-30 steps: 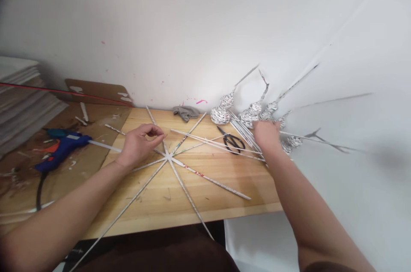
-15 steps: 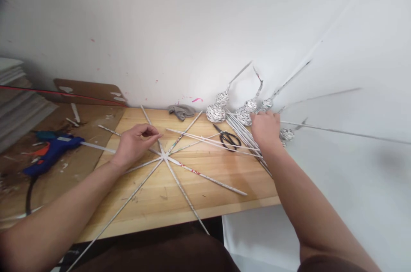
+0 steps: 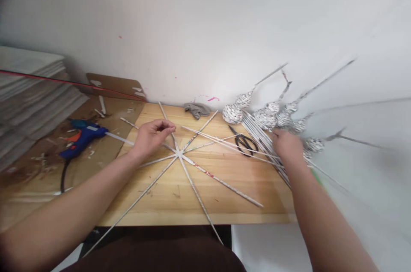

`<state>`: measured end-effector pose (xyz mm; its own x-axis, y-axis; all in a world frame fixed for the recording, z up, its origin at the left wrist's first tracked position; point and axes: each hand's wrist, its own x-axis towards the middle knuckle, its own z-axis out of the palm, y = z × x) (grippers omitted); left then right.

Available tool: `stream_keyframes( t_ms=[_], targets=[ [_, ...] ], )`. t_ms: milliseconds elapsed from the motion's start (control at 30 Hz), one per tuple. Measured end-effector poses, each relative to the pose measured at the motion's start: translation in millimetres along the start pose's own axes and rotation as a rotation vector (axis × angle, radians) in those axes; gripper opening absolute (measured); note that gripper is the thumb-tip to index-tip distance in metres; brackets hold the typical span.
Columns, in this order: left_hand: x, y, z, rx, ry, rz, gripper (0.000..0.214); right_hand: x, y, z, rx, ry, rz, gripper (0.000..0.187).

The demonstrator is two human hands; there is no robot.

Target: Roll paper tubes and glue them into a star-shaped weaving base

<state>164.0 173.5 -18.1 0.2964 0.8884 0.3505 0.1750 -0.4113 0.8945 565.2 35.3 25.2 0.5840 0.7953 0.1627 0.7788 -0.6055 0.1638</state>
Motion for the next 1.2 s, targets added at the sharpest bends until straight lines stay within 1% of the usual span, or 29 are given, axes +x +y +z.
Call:
stream_keyframes(
  t_ms=[67,133,300,467,533,600,633,667,700,733,767,800,833,867,900,933,967,1033,1133,1200],
  targets=[
    [2,2,-1.1,-0.101,0.000,-0.053,0.020,1,-6,6,0.012,-0.023,-0.014,0.041],
    [3,2,-1.9,-0.192,-0.009,-0.092,0.022,0,-10,6,0.024,-0.016,-0.009,0.040],
    [6,-4,-0.7,-0.384,-0.014,-0.159,0.029,-3,-10,0,0.032,0.038,0.088,0.038],
    [6,-5,-1.3,-0.426,-0.012,-0.212,0.033,3,-18,0,-0.026,-0.030,0.018,0.037],
    [6,-3,-2.1,-0.432,-0.015,-0.231,0.035,0,-28,-7,-0.099,-0.040,0.014,0.038],
    [6,-1,-2.2,-0.451,-0.013,-0.253,0.036,-9,-46,-22,-0.128,-0.008,-0.001,0.039],
    [5,0,-1.9,-0.469,-0.013,-0.263,0.037,-17,-59,-31,-0.073,0.023,-0.049,0.039],
    [4,1,-1.4,-0.490,-0.017,-0.271,0.037,-25,-75,-40,0.035,0.049,-0.090,0.036],
    [4,3,-0.9,-0.510,-0.022,-0.275,0.038,-33,-93,-49,0.205,0.052,-0.180,0.031],
    [3,4,-0.5,-0.527,-0.029,-0.277,0.037,-42,-113,-56,0.430,0.019,-0.312,0.027],
    [3,5,-0.2,-0.536,-0.033,-0.275,0.037,-49,-134,-62,0.657,-0.090,-0.438,0.026],
    [2,5,-0.2,-0.536,-0.036,-0.268,0.037,-55,-155,-66,0.867,-0.240,-0.518,0.030],
    [2,6,-0.5,-0.527,-0.037,-0.254,0.036,-59,-176,-68,1.043,-0.373,-0.544,0.039],
    [2,6,-1.2,-0.511,-0.038,-0.236,0.036,-61,-195,-70,1.152,-0.511,-0.554,0.047],
    [3,6,-2.1,-0.490,-0.038,-0.216,0.036,-62,-211,-70,1.249,-0.571,-0.540,0.048],
    [3,6,-3.2,-0.464,-0.036,-0.194,0.036,-61,-224,-70,1.306,-0.605,-0.531,0.047],
    [4,6,-4.2,-0.435,-0.028,-0.174,0.036,-60,-235,-69,1.343,-0.609,-0.529,0.043],
    [5,7,-6.0,-0.371,0.003,-0.149,0.035,-56,-248,-68,1.386,-0.548,-0.533,0.034],
    [7,6,-6.4,-0.287,0.066,-0.128,0.031,-53,-257,-62,1.417,-0.476,-0.535,0.026],
    [7,5,-5.3,-0.246,0.086,-0.113,0.026,-54,-260,-55,1.435,-0.487,-0.512,0.025]
  ],
)
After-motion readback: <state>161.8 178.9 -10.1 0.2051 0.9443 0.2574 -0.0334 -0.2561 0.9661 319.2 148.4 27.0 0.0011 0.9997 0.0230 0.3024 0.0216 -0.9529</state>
